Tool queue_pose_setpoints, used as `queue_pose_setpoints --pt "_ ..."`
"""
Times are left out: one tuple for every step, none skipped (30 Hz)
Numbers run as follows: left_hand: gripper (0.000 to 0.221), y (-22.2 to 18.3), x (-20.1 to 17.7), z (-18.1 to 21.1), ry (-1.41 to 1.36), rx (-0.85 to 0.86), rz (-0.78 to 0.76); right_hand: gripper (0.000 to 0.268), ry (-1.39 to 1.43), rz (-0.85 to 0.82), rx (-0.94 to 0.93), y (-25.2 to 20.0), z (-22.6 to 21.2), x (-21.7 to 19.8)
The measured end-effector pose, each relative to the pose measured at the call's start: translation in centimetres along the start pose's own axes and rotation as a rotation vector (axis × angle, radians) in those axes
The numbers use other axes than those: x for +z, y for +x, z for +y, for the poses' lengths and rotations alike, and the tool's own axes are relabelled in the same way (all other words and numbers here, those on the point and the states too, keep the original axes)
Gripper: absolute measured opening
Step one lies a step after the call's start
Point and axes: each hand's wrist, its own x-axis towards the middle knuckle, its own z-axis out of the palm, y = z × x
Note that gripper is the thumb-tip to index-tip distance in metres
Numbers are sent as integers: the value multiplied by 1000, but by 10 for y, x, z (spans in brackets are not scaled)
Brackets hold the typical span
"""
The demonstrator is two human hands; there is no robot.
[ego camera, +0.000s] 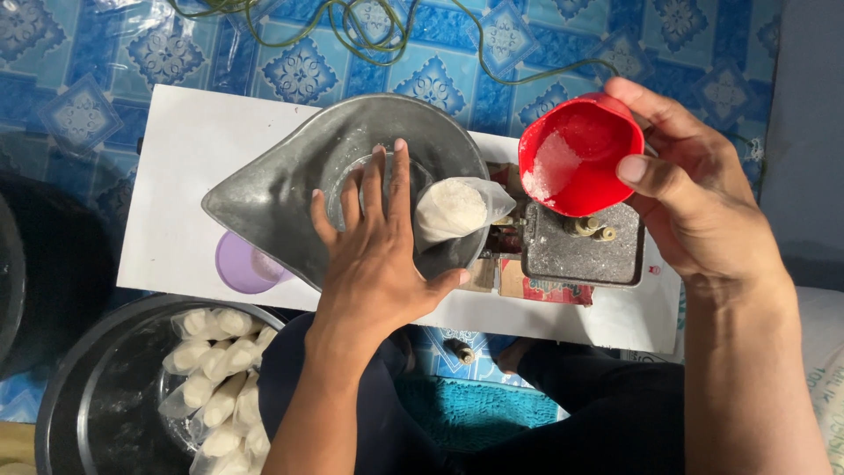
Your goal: Scooping powder from a large sack into small plastic bags using a red cup and a funnel-scale.
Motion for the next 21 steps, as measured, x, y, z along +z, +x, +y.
queue_pose_setpoints --pt "142 0 0 0 1 -1 -4 74 -3 -2 1 0 0 0" --pt "142 0 0 0 1 -1 -3 74 -4 -2 0 0 0 0" --pt "141 0 0 0 5 1 1 74 3 2 4 0 0 0" --pt "141 0 0 0 9 3 5 75 10 7 7 0 1 0" --pt "141 0 -1 0 9 2 6 75 9 6 7 0 1 1" --pt "141 0 -1 0 -1 -2 5 75 12 5 8 0 0 1" --pt "141 1 -2 0 -12 -7 3 75 14 5 9 0 0 1" --pt "141 1 -4 1 -12 -6 5 75 14 5 7 0 0 1" --pt "138 2 -6 2 -37 -6 24 75 7 2 6 0 0 1" --pt "137 3 -9 2 -60 -6 44 74 0 -1 4 1 0 1" --pt "137 4 -14 5 -60 -5 46 74 0 0 1 1 -1 1" --pt "127 4 -20 8 -119 17 96 75 5 0 9 0 -1 1" --pt "119 4 -26 10 -177 39 145 77 10 0 17 0 -2 1" --pt "119 4 -26 10 -177 41 146 77 10 2 16 0 -2 1" --pt "109 4 -26 10 -248 42 199 77 12 12 27 -1 -3 2" --pt "100 4 -26 10 -320 43 252 77 14 22 37 -1 -4 2" --pt "100 4 -27 10 -320 46 253 77 15 25 35 -1 -4 2" --pt "90 4 -28 10 -373 12 306 78 12 25 48 -1 -5 1" --pt "81 5 -29 11 -426 -23 360 79 9 25 61 -1 -5 1" --pt "81 5 -28 10 -425 -16 361 79 11 30 57 -2 -4 -2" --pt "75 5 -28 9 -443 -48 420 80 24 22 53 -2 -4 -5"
